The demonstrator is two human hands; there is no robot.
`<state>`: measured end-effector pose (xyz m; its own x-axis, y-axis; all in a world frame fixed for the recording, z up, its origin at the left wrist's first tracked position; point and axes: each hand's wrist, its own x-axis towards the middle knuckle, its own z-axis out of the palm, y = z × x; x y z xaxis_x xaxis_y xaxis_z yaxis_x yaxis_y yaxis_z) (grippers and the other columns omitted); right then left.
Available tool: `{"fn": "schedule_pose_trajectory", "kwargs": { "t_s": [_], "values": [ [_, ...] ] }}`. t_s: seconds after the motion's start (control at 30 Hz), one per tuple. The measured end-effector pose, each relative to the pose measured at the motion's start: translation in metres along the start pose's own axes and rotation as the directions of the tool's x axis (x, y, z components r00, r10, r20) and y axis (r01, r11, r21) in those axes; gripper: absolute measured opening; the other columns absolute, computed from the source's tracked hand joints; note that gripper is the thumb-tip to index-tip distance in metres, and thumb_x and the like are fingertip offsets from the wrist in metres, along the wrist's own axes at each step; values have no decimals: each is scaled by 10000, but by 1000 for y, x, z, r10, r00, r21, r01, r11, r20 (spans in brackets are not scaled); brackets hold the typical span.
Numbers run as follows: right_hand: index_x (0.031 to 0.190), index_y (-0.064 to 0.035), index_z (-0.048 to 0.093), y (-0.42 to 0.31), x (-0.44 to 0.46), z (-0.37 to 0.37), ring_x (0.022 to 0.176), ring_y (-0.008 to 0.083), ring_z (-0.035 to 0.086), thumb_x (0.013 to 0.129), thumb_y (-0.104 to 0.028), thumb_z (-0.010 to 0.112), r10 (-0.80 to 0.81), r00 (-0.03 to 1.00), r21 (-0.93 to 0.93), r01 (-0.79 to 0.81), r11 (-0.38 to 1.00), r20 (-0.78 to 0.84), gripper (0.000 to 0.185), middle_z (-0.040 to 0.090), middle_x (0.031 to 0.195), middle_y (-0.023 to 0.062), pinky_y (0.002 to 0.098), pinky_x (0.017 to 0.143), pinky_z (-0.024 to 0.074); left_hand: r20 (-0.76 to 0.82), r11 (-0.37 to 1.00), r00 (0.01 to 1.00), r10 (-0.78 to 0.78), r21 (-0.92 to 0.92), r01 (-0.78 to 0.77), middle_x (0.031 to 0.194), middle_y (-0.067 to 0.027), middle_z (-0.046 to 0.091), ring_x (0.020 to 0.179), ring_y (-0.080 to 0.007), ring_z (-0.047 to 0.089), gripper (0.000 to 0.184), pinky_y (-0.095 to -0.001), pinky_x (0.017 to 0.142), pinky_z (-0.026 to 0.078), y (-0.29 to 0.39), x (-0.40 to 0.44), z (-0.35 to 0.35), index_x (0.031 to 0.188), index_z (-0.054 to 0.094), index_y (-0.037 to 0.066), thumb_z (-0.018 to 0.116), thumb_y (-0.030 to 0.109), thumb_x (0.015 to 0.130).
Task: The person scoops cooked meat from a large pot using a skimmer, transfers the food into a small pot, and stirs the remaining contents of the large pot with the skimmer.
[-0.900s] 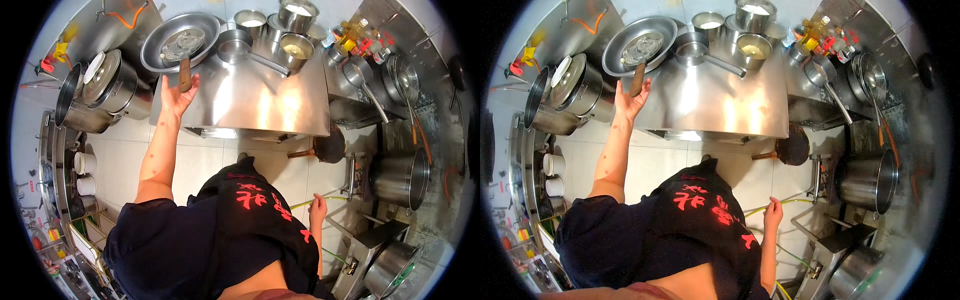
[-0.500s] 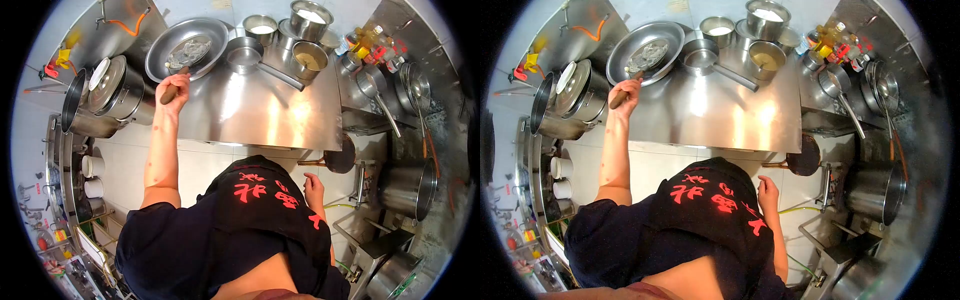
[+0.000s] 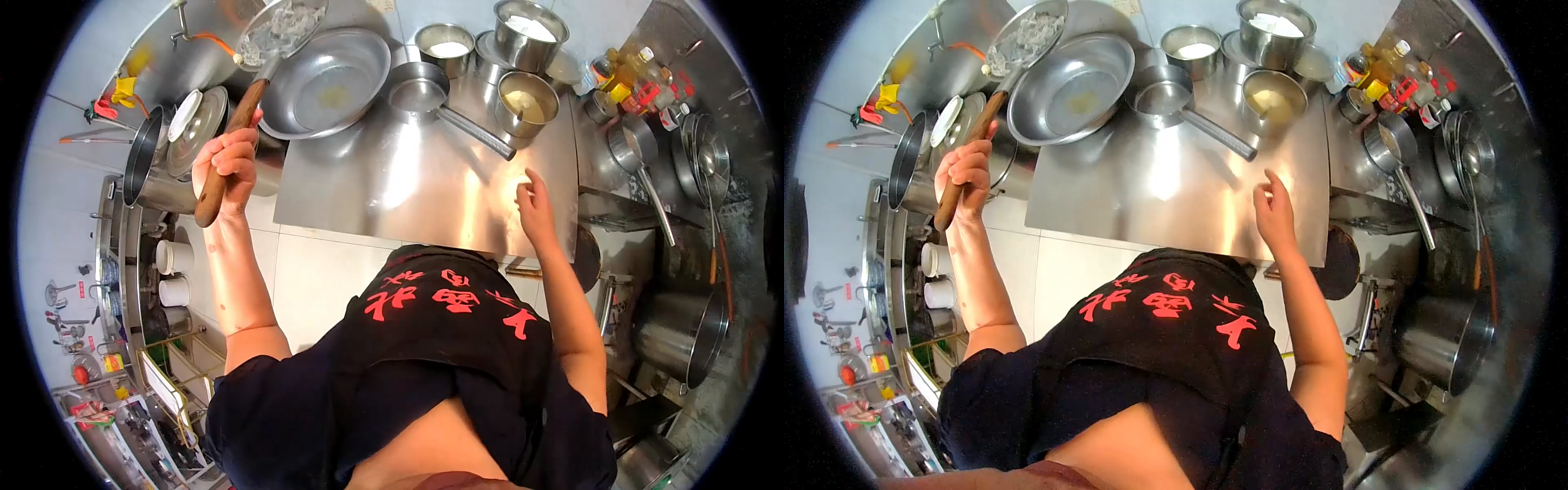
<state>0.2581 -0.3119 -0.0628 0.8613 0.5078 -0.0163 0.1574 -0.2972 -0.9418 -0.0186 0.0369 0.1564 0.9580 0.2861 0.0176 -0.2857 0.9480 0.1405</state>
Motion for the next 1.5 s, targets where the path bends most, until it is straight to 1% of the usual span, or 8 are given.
{"fn": "schedule_pose_trajectory", "kwargs": {
  "t_s": [0.17,0.27,0.37,0.47,0.6,0.8,1.03,1.5],
  "values": [
    [1319,14,340,-15,55,20,840,219,587,827,-323,563,102,987,42,-108,993,127,637,510,1101,224,302,764,459,-82,999,996,32,41,-29,786,-85,399,588,-131,442,510,-259,515,437,3,0,-11,1271,189,-161,372,7,826],
    [1351,-47,311,-4,69,21,911,196,568,843,-348,560,29,996,-166,-15,986,80,640,522,1106,144,307,718,485,-101,999,994,36,11,-35,790,-85,399,593,-132,444,516,-257,515,439,3,-5,-20,1273,189,-162,376,9,824],
    [1347,-39,312,14,84,21,881,199,581,837,-335,566,-46,998,-363,32,931,-32,643,532,1075,147,312,701,496,-93,999,995,45,5,-45,800,-87,400,596,-133,446,529,-257,515,441,4,-10,-25,1277,186,-162,384,12,819],
    [1354,-43,305,43,107,25,844,199,594,835,-323,567,75,996,-184,-66,981,43,645,543,1040,147,301,666,505,-94,999,994,54,4,-53,803,-89,401,596,-133,446,531,-254,513,438,4,-14,-24,1277,187,-163,383,11,815],
    [1178,-13,441,1,96,26,756,143,591,838,-281,573,297,949,131,-310,942,108,453,573,932,111,275,605,508,-117,997,991,72,-6,-73,769,-75,396,574,-141,445,550,-270,504,432,6,-18,-23,1296,162,-164,360,13,815],
    [1070,9,467,-12,60,44,655,125,578,827,-245,598,332,927,117,-355,928,176,375,594,828,103,242,579,499,-132,998,989,64,20,-62,786,-80,390,573,-139,435,547,-273,502,427,2,-27,-28,1294,164,-160,359,9,812],
    [1019,30,460,-7,13,50,582,142,567,771,-220,621,317,949,120,-315,942,2,387,597,749,119,256,526,463,-183,993,983,-9,110,30,780,-89,403,521,-114,416,593,-258,427,422,-27,-58,-32,1321,177,-112,412,32,796],
    [1072,34,452,-1,-42,40,619,163,595,782,-200,647,353,929,164,-333,929,-114,421,603,791,132,264,551,475,-285,877,875,-392,170,449,730,-96,410,456,-120,414,624,-261,367,394,-66,-52,-74,1335,207,-69,467,51,781]
  ]
}}
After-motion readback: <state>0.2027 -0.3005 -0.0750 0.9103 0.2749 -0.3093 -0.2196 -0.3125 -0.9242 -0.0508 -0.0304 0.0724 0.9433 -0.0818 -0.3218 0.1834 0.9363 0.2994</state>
